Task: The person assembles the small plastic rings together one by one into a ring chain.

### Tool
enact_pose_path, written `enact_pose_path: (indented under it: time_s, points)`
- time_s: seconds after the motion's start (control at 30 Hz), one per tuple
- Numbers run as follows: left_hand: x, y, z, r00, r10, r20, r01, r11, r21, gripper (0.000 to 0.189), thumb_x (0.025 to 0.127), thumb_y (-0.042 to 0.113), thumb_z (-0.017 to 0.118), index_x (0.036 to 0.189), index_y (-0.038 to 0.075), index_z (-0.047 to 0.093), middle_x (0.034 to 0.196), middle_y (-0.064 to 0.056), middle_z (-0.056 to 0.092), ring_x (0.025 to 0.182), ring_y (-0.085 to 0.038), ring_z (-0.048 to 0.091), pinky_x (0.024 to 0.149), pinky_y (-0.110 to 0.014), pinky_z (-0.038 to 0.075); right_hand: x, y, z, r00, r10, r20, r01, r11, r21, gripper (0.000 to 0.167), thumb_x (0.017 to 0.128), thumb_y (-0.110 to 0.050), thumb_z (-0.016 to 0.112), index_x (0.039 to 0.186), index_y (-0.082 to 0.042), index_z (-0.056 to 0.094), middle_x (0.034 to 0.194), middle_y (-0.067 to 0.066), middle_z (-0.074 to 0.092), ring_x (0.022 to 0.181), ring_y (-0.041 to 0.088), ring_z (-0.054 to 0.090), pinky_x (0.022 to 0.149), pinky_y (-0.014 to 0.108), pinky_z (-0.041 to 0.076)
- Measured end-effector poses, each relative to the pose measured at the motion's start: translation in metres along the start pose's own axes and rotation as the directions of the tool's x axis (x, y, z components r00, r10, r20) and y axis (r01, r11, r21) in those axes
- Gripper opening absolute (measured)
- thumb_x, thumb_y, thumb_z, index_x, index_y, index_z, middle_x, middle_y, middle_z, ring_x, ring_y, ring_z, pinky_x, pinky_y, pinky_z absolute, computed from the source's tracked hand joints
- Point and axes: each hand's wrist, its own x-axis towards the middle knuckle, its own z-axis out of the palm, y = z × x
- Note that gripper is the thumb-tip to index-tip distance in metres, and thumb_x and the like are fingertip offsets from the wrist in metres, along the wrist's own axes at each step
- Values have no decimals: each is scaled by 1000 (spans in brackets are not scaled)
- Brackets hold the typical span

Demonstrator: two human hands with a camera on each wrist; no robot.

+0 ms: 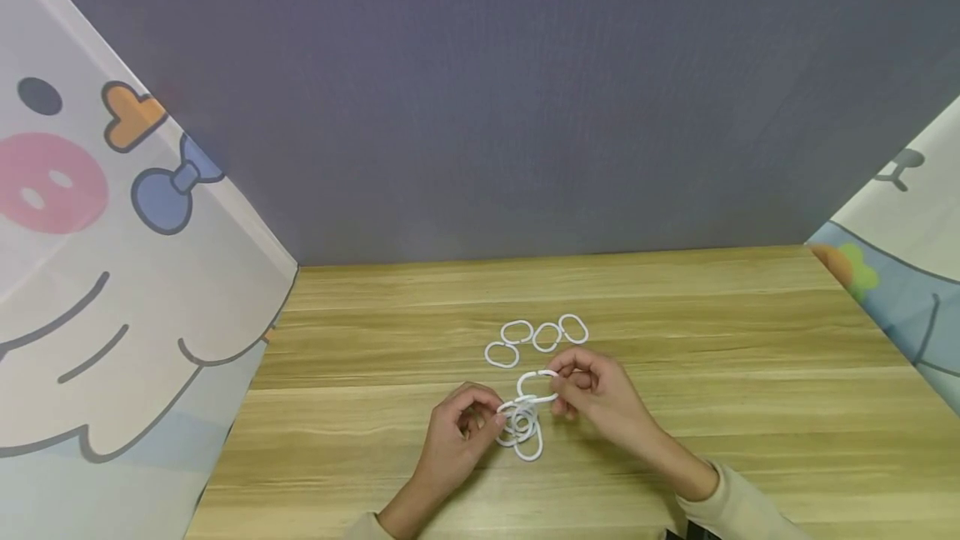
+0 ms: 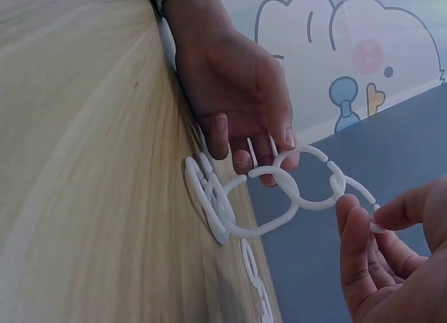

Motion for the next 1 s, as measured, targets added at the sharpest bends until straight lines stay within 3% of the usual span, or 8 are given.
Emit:
enact_pose_path:
  time_s: [0.2,0.33,0.7,1.0]
  points:
    - [-1,0,-1,999,50,19,-50,999,-6,14,97,-3,77,108,6,76,102,-16,73,85,-5,63,55,-19,47,-2,-1,3,1000,-12,15,11,999,38,15,103,8,65,113,18,62,90,21,68,70,20,73,59,31,62]
    - [-1,1,-2,999,48,18,-48,999,-7,14,101,-3,72,111,6,75,102,-16,73,86,-6,64,55,-20,48,-4,0,5,999,-33,37,31,998,63,15,104,8,65,113,19,60,95,22,68,74,17,76,60,33,64]
    - [-1,2,-1,996,-10,-86,9,1000,-13,10,104,-4,70,108,3,76,87,-17,72,75,-3,63,61,-23,54,-6,5,13,997,12,70,-16,998,58,17,104,6,67,115,17,61,102,34,66,81,21,81,64,40,66]
    - [-1,3,0,993,40,-108,-40,999,1,14,98,-6,76,106,5,79,85,-8,71,72,-2,55,56,-22,46,-8,7,19,993,58,106,-62,997,42,18,103,1,73,115,12,66,98,25,75,84,25,80,64,35,66]
